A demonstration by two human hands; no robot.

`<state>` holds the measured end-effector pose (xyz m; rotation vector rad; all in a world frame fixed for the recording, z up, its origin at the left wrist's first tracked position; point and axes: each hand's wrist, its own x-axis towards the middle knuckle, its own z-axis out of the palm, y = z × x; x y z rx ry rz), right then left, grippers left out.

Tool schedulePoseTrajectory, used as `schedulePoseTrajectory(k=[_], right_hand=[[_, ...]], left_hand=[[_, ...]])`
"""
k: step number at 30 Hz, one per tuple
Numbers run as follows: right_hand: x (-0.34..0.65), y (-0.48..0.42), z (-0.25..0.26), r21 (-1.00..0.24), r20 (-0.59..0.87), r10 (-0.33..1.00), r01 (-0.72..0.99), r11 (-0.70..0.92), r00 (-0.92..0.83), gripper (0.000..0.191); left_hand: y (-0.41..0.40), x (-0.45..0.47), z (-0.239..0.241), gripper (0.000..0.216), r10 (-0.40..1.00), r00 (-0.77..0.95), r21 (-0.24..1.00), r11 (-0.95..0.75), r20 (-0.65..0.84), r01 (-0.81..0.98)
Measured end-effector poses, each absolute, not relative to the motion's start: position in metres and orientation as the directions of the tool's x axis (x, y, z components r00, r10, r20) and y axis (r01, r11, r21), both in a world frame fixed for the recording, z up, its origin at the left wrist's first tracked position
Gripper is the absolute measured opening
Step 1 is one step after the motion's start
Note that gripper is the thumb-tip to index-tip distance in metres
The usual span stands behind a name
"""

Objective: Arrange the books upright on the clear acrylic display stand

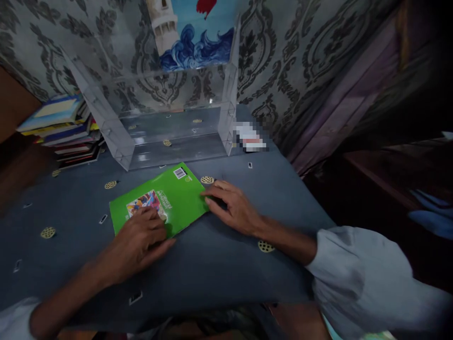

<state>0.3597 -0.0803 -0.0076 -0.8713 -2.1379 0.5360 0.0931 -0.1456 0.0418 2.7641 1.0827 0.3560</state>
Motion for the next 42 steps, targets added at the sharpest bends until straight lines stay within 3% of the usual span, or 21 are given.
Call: schedulePoseTrajectory(k=[4, 9, 13, 20, 24, 27, 29, 34, 37, 42], right_hand=[[0.36, -0.077, -0.008, -0.713, 0.439, 0.78, 0.356, 0.604, -0.445, 0.024], [0.362, -0.07, -0.01, -0.862, 0.335, 0.867, 0.251, 0.44, -0.368, 0.026], [0.364, -0.066, -0.008, -0.894, 0.292, 0.874, 0.213, 0.393, -0.389, 0.028], [0.368, -0.065, -0.007, -0.786, 0.377, 0.797, 0.292, 0.545, -0.473, 0.025], [0.365, -0.075, -0.002, -0.611, 0.419, 0.721, 0.415, 0.674, -0.553, 0.024], [0.361, -0.089, 0.002, -0.409, 0.45, 0.681, 0.545, 0.732, -0.577, 0.024], [0.359, -0.101, 0.004, -0.338, 0.448, 0.687, 0.604, 0.722, -0.572, 0.026], [0.357, -0.112, 0.006, -0.49, 0.405, 0.762, 0.584, 0.647, -0.505, 0.021], [0.36, -0.095, 0.003, -0.548, 0.396, 0.789, 0.569, 0.613, -0.469, 0.021], [0.361, -0.05, -0.006, -0.559, 0.37, 0.789, 0.561, 0.611, -0.491, 0.025]], left_hand=[[-0.128, 0.113, 0.028, 0.03, 0.727, 0.649, 0.074, -0.677, 0.225, 0.732], [-0.118, 0.148, 0.015, 0.054, 0.776, 0.603, -0.097, -0.596, 0.182, 0.797], [-0.116, 0.155, 0.012, 0.058, 0.792, 0.596, -0.141, -0.58, 0.135, 0.803], [-0.115, 0.15, 0.016, 0.067, 0.801, 0.589, -0.064, -0.585, 0.107, 0.808], [-0.098, 0.118, 0.024, 0.065, 0.824, 0.565, 0.055, -0.567, 0.038, 0.822], [-0.084, 0.082, 0.026, 0.063, 0.904, 0.428, 0.065, -0.428, 0.014, 0.901], [-0.081, 0.064, 0.026, 0.061, 0.928, 0.371, 0.068, -0.372, 0.017, 0.926], [-0.092, 0.06, 0.03, 0.054, 0.942, 0.326, -0.003, -0.327, 0.075, 0.945], [-0.103, 0.071, 0.039, 0.046, 0.963, 0.268, -0.066, -0.267, 0.008, 0.962], [-0.102, 0.081, 0.054, 0.036, 0.963, 0.251, -0.071, -0.258, -0.102, 0.963]])
